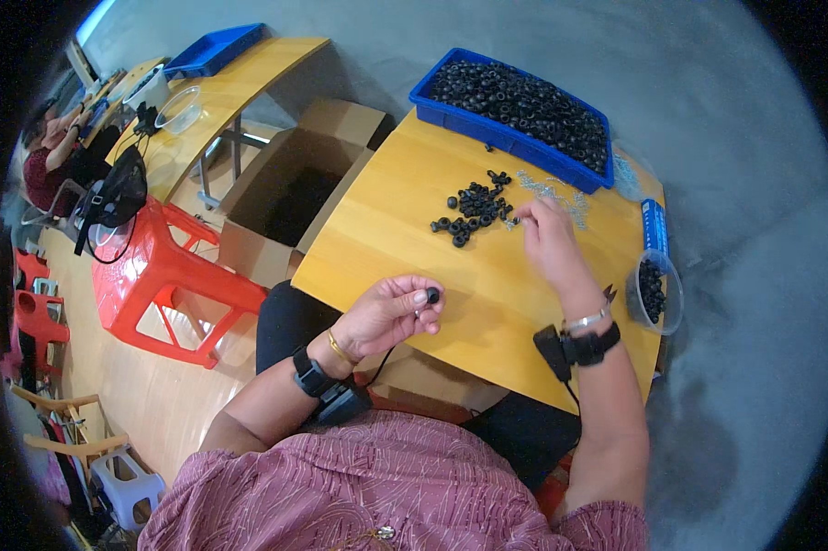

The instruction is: Assembling small black plastic mechanical parts at a workbench.

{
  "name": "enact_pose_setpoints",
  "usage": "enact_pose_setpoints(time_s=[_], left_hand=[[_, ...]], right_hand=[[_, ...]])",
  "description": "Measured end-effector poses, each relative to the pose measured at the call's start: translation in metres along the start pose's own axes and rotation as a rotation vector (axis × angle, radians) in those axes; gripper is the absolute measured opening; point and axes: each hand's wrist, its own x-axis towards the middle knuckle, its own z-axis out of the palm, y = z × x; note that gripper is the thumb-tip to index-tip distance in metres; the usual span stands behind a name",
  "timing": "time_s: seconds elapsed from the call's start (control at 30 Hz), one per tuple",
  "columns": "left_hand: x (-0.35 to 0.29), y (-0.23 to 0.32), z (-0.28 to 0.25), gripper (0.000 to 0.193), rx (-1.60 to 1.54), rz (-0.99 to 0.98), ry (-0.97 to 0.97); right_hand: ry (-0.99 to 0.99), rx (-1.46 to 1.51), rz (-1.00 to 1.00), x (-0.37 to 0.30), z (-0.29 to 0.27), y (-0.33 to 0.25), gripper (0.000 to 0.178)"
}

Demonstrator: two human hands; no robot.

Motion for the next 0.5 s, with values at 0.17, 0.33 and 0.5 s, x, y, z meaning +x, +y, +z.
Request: enact_pose_setpoints(time_s=[0.17,0.33,0.5], left_hand=[[-0.003,0.000,0.000,0.020,-0.031,0.021,0.018],[-0.004,0.000,-0.001,0.021,-0.038,0.039,0.009],[-0.005,-0.001,-0.002,0.022,-0.026,0.040,-0.018]], right_hand=[[-0.020,0.218,0.032,-0.042,0.000,-0.061,0.007],[-0.028,0.670,0.205,-0.067,0.016,-0.092,0.006],[-0.036,0.643,0.191,-0.069,0.019,-0.097,0.008]])
